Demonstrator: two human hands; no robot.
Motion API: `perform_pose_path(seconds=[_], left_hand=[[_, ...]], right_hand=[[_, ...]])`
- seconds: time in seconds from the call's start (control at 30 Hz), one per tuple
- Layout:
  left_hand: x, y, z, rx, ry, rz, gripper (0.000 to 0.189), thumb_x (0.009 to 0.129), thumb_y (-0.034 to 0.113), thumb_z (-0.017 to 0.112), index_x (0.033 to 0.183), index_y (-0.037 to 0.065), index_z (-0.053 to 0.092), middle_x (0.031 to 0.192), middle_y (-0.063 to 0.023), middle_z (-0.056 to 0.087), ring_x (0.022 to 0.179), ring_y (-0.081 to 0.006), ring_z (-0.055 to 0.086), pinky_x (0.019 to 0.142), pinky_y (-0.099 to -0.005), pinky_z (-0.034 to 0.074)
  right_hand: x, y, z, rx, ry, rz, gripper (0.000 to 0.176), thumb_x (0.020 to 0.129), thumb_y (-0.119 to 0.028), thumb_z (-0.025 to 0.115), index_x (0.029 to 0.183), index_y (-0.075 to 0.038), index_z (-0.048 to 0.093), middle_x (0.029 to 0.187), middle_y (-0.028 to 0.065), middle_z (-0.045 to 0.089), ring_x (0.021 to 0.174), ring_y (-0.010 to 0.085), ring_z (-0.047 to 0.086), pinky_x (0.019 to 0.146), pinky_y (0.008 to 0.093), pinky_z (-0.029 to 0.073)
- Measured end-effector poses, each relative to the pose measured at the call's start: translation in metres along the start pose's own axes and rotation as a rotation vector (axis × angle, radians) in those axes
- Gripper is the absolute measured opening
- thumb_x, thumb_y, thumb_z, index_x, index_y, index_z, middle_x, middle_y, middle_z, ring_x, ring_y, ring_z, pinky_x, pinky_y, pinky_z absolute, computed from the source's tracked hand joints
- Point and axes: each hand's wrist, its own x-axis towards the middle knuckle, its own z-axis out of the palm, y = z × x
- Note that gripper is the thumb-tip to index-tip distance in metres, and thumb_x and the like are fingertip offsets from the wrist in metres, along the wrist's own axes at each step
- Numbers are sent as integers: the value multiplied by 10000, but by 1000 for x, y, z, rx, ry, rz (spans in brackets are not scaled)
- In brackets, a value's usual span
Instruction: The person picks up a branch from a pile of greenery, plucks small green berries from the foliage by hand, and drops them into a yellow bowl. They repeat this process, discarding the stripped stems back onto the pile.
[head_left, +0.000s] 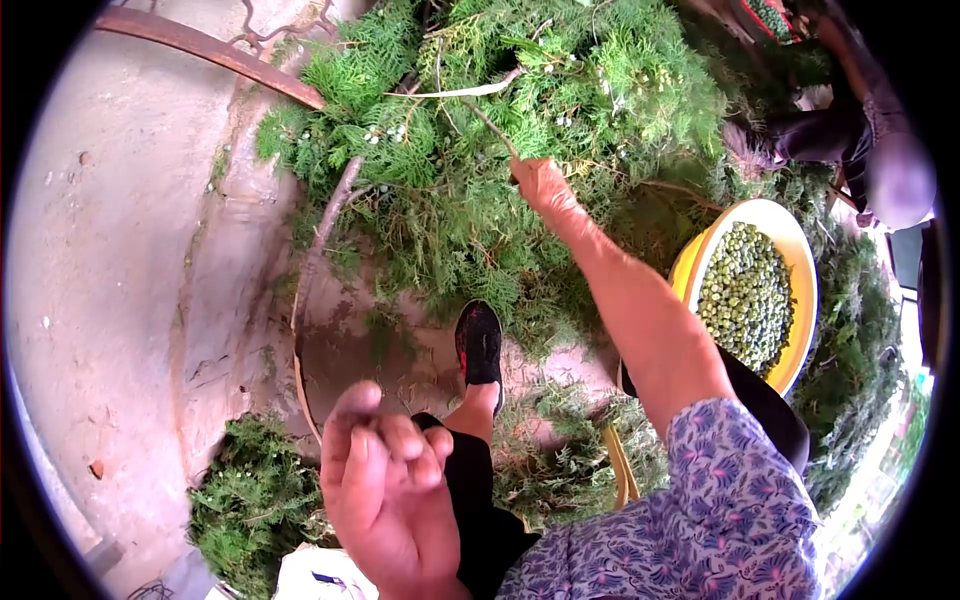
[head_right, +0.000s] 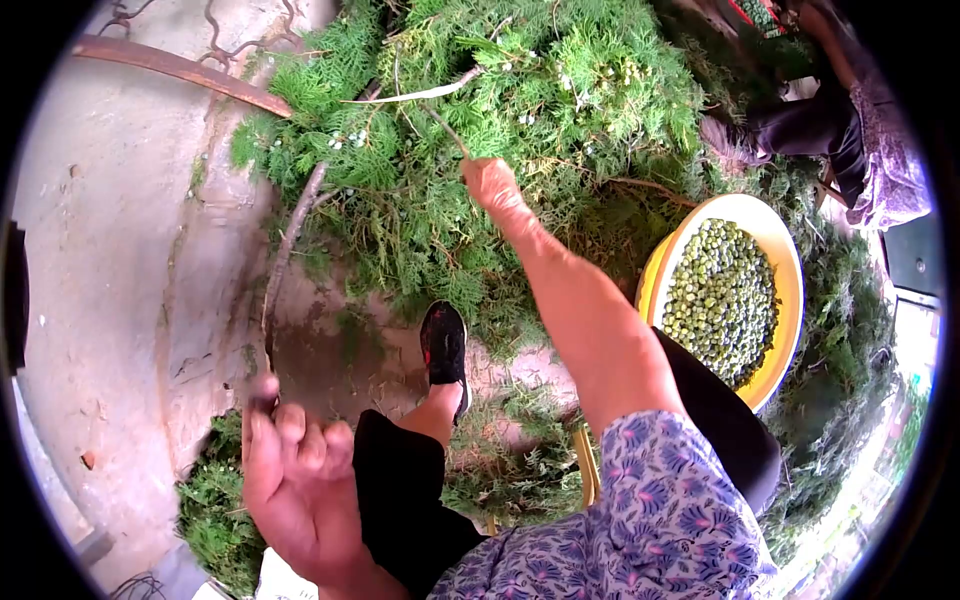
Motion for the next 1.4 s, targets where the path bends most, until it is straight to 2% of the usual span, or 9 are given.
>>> perform_pose_path(seconds=[0.27,0.37,0.43,0.57,0.73,0.97,1.03,1.2,1.4], left_hand=[[-1,-5,2,-54,38,-25,215,894,126,505,1080,19,519,800,-40,581,643,-102,539,673,-261,495],[-3,-9,8,-70,16,-45,214,876,128,538,1063,24,532,806,-49,606,667,-121,574,627,-250,501],[-6,-11,14,-57,19,-87,211,875,136,542,1053,22,535,800,-44,607,644,-115,565,608,-231,487],[-1,-17,14,-24,9,-66,196,883,130,528,1045,20,535,787,-43,601,622,-106,545,564,-243,456],[2,-14,13,-37,-39,-113,223,886,104,507,1076,-13,512,790,-75,585,645,-136,520,702,-310,441],[4,-12,14,-11,-21,-107,237,877,94,512,1080,-28,510,787,-92,588,645,-154,530,713,-308,453],[5,-12,12,40,3,-136,249,878,112,518,1090,-16,497,770,-77,572,622,-137,527,690,-310,471],[8,-11,7,-6,84,-203,292,833,107,577,1073,-50,523,876,-203,603,674,-204,563,586,-268,465],[10,-6,2,-6,-14,-252,296,861,151,565,1103,-12,518,773,-81,548,657,-153,500,771,-326,427]], right_hand=[[-79,-65,18,224,193,153,347,869,-283,470,742,21,577,603,163,569,542,270,573,513,380,467],[-44,-12,38,-239,316,-110,346,860,-277,436,752,16,583,668,211,584,647,359,597,621,432,487],[-33,-11,18,-472,241,-181,335,836,-295,454,793,1,607,755,219,605,729,365,605,673,423,490],[-24,-43,-9,-296,180,215,343,810,-329,477,828,-25,636,878,207,621,822,349,601,751,420,477],[-18,-31,-39,-421,67,340,309,793,-217,522,1045,-45,571,975,152,582,929,267,571,802,384,476],[43,-36,-53,-649,251,-231,147,797,-83,538,927,-15,554,1037,169,476,887,304,528,791,391,474],[57,-75,-54,-624,298,-348,179,782,-35,520,957,-14,550,1314,217,306,1028,377,504,879,390,450],[97,-152,-57,-652,120,-288,285,778,-33,511,1057,-56,563,1450,154,128,1131,348,467,934,367,422],[149,-154,-54,-849,18,-286,470,782,-92,512,1251,-119,478,1450,209,42,1223,309,397,1036,313,319]])
